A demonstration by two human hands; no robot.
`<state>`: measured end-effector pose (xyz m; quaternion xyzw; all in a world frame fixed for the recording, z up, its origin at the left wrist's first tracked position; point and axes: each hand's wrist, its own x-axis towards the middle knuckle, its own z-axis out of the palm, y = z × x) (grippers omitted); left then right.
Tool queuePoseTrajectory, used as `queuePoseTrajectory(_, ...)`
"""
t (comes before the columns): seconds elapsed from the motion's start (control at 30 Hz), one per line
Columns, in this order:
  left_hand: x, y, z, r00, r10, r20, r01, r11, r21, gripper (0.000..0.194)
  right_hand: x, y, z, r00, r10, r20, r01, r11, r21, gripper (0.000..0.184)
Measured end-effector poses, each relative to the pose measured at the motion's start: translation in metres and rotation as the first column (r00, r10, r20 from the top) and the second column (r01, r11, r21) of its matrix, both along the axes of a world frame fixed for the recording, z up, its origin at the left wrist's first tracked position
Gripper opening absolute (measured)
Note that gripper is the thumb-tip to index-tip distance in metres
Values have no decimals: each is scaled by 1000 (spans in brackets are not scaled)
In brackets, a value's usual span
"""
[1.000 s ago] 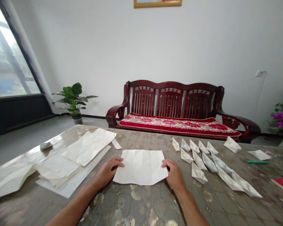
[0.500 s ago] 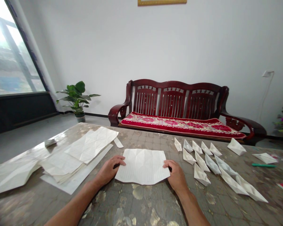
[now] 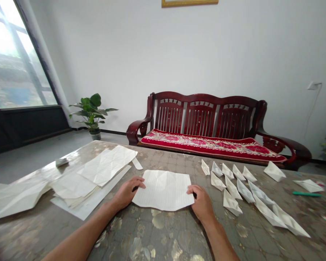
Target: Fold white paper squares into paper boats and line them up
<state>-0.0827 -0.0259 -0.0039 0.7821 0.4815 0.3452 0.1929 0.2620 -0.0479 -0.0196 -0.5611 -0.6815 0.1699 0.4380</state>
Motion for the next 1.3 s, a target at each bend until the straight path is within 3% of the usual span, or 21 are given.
queuePoseTrajectory(0.4, 2, 5, 5, 996, 12, -89, -11, 1000, 19, 36, -3, -4, 4, 1000, -10, -1, 10, 1000, -24, 11)
queuePoseTrajectory(1.3, 3, 5, 9, 984, -2, -178, 12, 998, 58, 29, -8, -11, 1, 994, 36, 103, -36, 999, 5, 22)
